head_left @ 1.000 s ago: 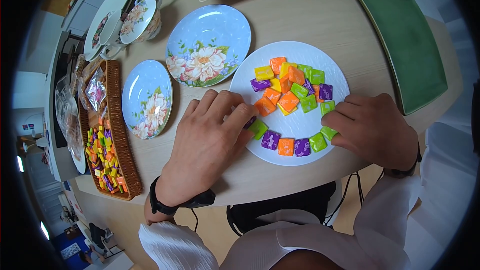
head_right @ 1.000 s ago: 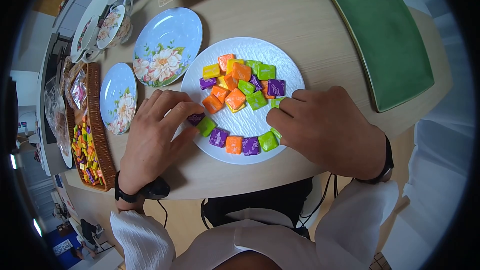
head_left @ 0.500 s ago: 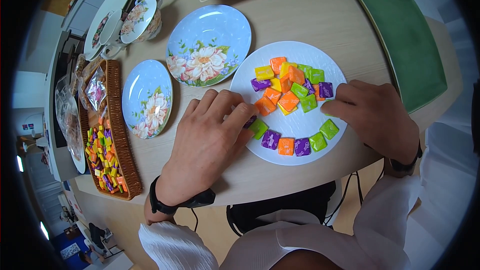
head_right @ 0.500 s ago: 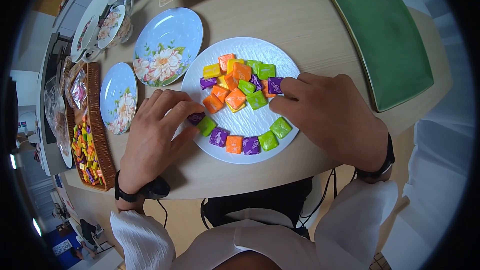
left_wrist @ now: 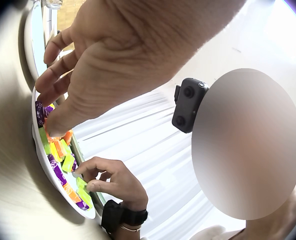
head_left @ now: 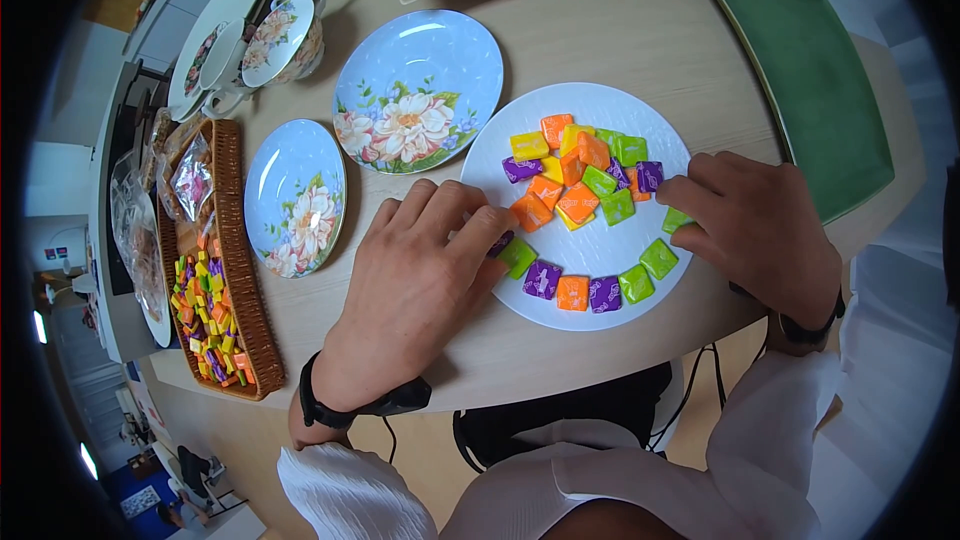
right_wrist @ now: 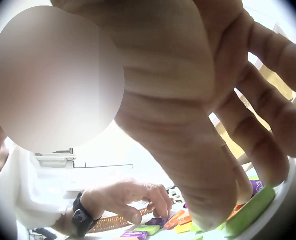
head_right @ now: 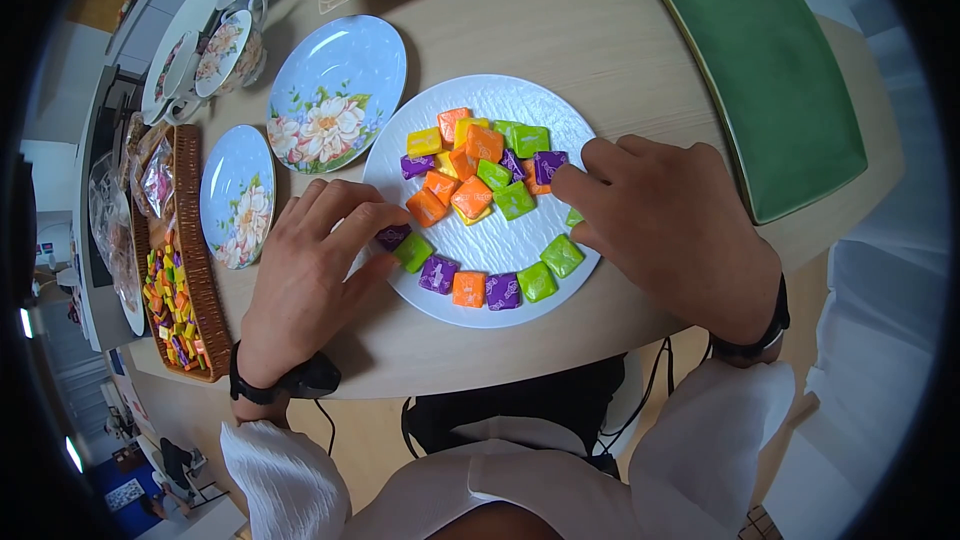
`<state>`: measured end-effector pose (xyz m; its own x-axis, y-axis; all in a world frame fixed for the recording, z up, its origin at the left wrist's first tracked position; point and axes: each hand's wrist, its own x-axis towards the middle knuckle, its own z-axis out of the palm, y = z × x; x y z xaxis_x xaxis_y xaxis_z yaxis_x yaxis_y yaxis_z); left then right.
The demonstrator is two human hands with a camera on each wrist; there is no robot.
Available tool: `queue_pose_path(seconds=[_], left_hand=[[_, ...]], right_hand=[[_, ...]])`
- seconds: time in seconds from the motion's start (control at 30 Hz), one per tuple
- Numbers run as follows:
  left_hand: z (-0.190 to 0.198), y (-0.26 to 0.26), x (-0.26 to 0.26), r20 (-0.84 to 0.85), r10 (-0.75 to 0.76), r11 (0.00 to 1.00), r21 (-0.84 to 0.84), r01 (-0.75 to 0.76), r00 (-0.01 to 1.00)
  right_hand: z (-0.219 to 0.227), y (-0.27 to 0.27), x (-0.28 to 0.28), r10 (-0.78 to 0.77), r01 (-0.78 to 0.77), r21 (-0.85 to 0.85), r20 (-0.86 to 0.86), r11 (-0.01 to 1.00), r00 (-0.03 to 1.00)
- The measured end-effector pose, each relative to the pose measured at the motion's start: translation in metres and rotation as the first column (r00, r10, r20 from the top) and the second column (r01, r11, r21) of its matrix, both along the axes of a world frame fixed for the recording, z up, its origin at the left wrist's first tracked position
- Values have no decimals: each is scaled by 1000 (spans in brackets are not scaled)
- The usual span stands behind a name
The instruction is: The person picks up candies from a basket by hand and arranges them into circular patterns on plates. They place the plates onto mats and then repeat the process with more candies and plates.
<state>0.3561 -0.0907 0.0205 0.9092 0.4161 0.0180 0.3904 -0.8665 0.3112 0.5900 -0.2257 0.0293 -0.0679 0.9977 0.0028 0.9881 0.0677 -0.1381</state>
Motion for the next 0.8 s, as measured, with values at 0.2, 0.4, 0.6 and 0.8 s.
queue_pose_path(seconds=[0.2, 0.4, 0.6, 0.8], left_hand=[[0, 0, 0, -3, 3, 1000, -9, -3, 1000], [0, 0, 0, -3, 4, 1000, -8, -4, 1000], [0, 0, 1, 7, 2, 1000, -19, -2, 1000], [0, 0, 1, 3, 3, 1000, -18, -3, 1000]], right_hand=[[-3, -1, 4, 85, -85, 20, 14, 996, 996], [-1, 1, 6, 206, -207, -33, -19, 978, 978], [-3, 4, 6, 242, -245, -43, -72, 968, 968], [-7, 3, 4, 90, -88, 47, -28, 995, 996]])
